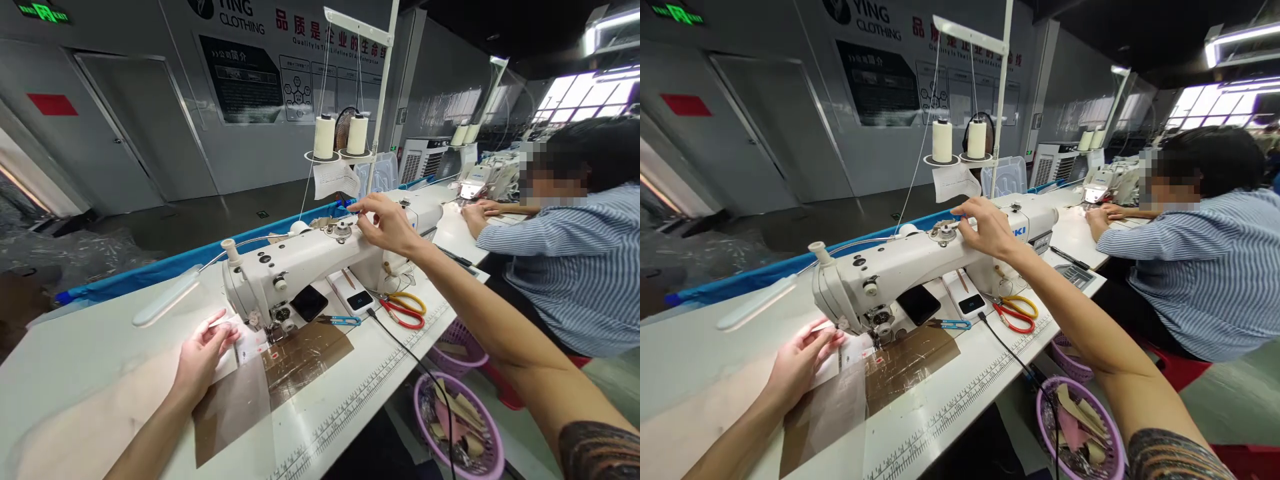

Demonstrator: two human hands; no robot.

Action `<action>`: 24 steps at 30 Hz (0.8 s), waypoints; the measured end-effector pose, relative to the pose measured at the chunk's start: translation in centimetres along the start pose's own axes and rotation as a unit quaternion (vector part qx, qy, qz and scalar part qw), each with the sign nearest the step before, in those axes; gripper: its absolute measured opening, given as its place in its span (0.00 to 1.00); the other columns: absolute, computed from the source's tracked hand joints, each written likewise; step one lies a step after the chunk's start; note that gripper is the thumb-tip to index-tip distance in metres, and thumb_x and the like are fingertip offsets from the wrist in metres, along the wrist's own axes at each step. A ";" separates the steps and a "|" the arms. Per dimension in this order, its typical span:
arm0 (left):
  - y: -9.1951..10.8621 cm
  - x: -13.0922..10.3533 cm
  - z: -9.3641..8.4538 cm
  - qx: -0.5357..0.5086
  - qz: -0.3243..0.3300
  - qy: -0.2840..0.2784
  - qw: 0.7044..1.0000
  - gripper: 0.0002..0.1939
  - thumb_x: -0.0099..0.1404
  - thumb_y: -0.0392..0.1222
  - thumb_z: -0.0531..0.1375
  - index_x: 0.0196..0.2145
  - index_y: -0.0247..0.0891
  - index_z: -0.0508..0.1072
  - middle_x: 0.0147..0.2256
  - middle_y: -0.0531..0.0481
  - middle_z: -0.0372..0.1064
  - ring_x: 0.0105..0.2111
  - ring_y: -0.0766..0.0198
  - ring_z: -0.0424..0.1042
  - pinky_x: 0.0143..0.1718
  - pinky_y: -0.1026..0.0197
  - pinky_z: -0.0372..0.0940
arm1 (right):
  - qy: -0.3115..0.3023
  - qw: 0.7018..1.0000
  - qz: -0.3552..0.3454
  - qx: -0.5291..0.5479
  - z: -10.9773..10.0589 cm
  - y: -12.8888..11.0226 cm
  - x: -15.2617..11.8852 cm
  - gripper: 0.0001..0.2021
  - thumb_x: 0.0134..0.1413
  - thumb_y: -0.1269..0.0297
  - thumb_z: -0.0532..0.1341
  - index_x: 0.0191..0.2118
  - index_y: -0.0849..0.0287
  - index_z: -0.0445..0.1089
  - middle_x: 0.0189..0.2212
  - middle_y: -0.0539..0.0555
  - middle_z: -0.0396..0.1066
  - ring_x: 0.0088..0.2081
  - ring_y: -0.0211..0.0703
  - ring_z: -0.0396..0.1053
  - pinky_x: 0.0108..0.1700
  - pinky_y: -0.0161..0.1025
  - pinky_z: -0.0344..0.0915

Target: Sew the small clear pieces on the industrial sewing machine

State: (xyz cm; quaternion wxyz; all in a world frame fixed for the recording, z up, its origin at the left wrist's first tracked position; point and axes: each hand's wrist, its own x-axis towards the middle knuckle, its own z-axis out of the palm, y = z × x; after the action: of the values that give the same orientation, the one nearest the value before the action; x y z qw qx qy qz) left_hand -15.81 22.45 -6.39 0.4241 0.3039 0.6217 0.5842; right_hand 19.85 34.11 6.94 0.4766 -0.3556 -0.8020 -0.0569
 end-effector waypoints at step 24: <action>2.0 -0.6 -0.7 0.072 -0.006 0.046 0.996 0.25 0.34 0.48 0.69 0.34 0.37 0.78 0.49 0.42 0.76 0.52 0.48 0.72 0.59 0.50 0.66 | -0.111 0.950 0.184 0.226 1.4 2.0 0.9 0.14 0.55 0.61 0.63 0.43 0.60 0.81 0.33 0.54 0.79 0.30 0.40 0.70 0.30 0.35 0.65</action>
State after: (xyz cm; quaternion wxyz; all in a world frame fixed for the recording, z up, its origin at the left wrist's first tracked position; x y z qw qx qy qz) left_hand -16.41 21.89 -4.31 0.3761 0.3028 0.6829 0.5482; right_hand 19.83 36.61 6.42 0.4543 -0.3838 -0.7627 0.2541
